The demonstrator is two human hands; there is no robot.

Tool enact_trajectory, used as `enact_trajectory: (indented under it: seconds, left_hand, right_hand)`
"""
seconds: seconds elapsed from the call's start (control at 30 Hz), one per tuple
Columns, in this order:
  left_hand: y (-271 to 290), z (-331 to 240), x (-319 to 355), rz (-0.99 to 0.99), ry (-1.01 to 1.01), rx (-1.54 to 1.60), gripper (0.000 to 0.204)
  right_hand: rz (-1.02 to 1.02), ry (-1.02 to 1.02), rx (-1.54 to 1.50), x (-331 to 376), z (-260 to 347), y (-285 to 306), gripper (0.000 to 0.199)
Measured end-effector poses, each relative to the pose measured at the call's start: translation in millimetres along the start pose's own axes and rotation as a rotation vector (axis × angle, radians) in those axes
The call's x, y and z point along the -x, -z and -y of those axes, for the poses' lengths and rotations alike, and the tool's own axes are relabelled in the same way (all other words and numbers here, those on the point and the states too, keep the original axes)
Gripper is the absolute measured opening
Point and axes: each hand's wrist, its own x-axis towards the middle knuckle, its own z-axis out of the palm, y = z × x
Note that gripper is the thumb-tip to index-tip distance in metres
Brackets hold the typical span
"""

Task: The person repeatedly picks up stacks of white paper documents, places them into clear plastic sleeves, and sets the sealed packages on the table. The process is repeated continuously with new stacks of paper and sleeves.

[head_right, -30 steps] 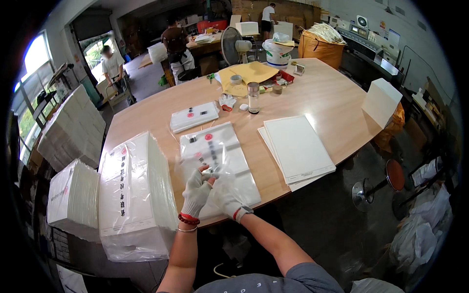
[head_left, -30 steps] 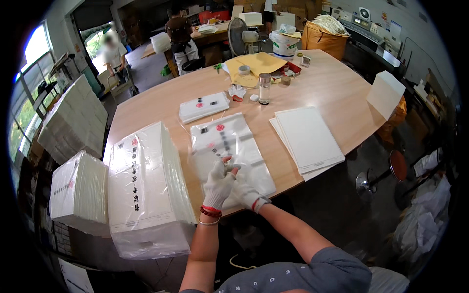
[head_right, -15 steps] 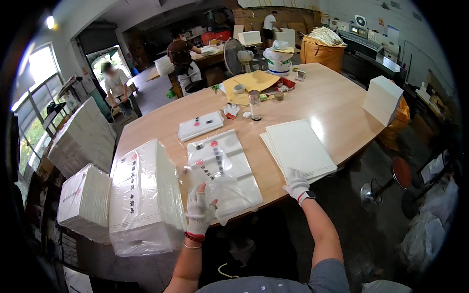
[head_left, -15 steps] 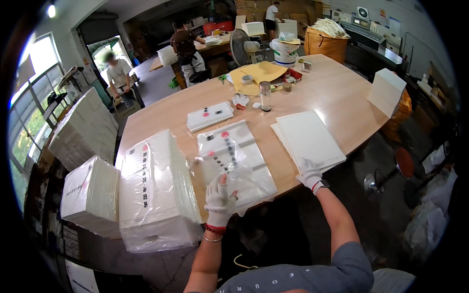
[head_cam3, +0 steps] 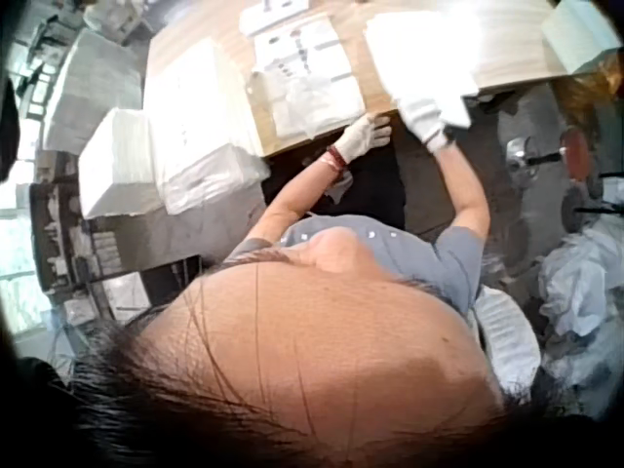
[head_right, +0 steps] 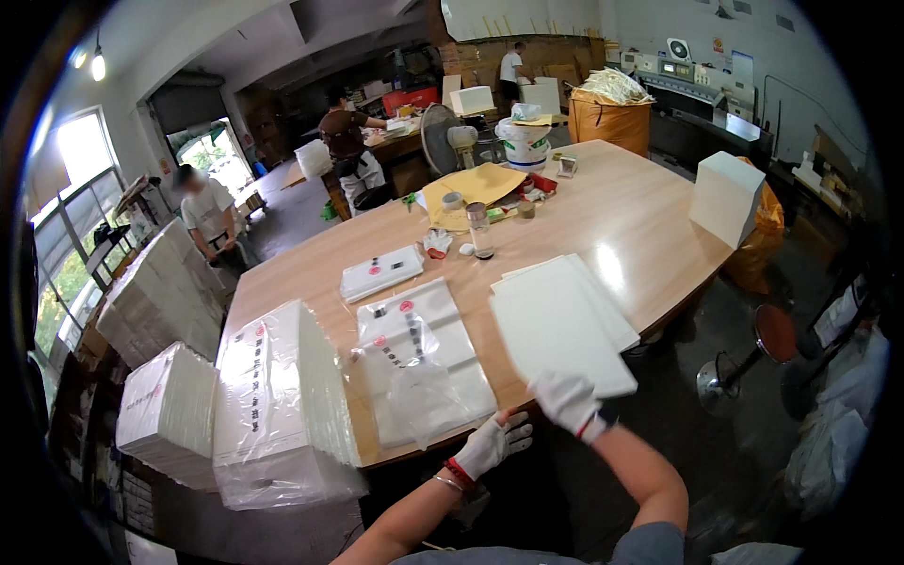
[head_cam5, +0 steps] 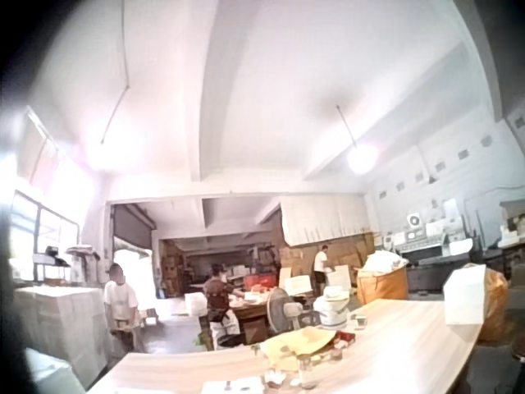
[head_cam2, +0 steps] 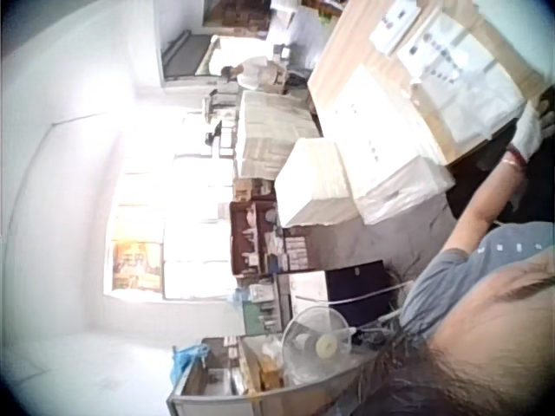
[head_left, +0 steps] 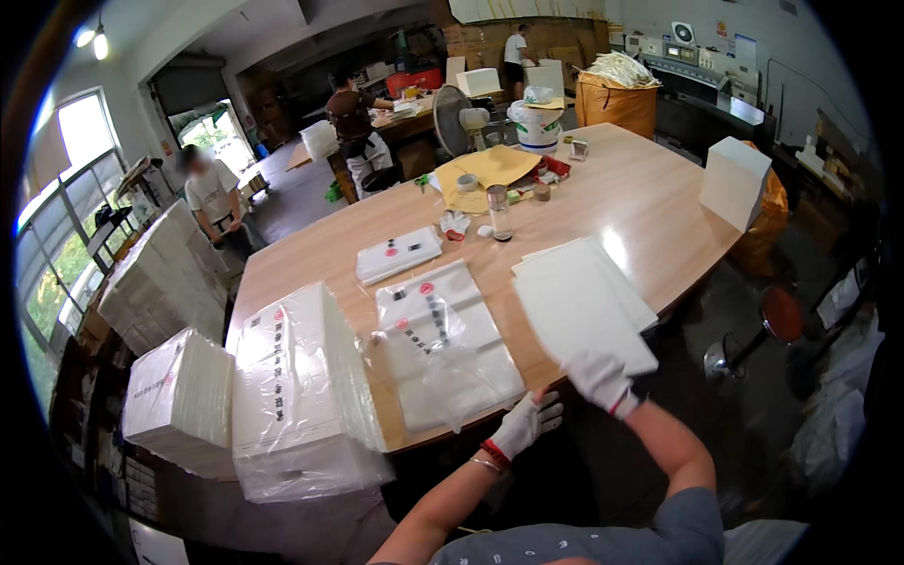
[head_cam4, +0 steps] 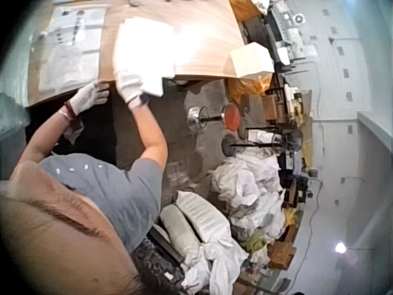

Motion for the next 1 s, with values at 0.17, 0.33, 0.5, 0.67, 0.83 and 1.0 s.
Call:
enact_trajectory:
  seconds: [0.17, 0.33, 0.5, 0.67, 0.83, 1.0]
  left_hand:
    - [47.1, 23.9, -2.7, -0.176, 0.054, -0.322, 0.047]
    - [31.2, -11.1, 54.0, -0.216, -0.005, -0.839, 0.053]
    - [-0.8, 40.0, 61.0, -0.328, -0.424, -1.59, 0.072]
    - [-29.2, 25.6, 95.0, -0.181, -0.562, -2.102, 0.074]
    - [-33.8, -66.8, 124.1, -0.633, -1.328, -1.76, 0.063]
    - [19.8, -155.7, 109.6, -0.604, -0.415, -1.137, 0.045]
  right_hand:
    - [0.282, 0.312, -0.893, 52.6, 27.3, 17.3, 0.018]
    - [0.208, -0.935, -1.294, 94.8, -28.5, -19.3, 0.033]
    - [-0.242, -0.795, -1.649, 107.0, 79.5, -77.2, 0.046]
    - [-0.255, -0.887, -1.562, 81.2, 113.2, -36.9, 0.029]
    - [-0.229, -0.592, -1.28, 64.0, 84.9, 19.1, 0.034]
    - [-0.232, -0.166, -0.766, 52.7, 77.3, 66.3, 0.03]
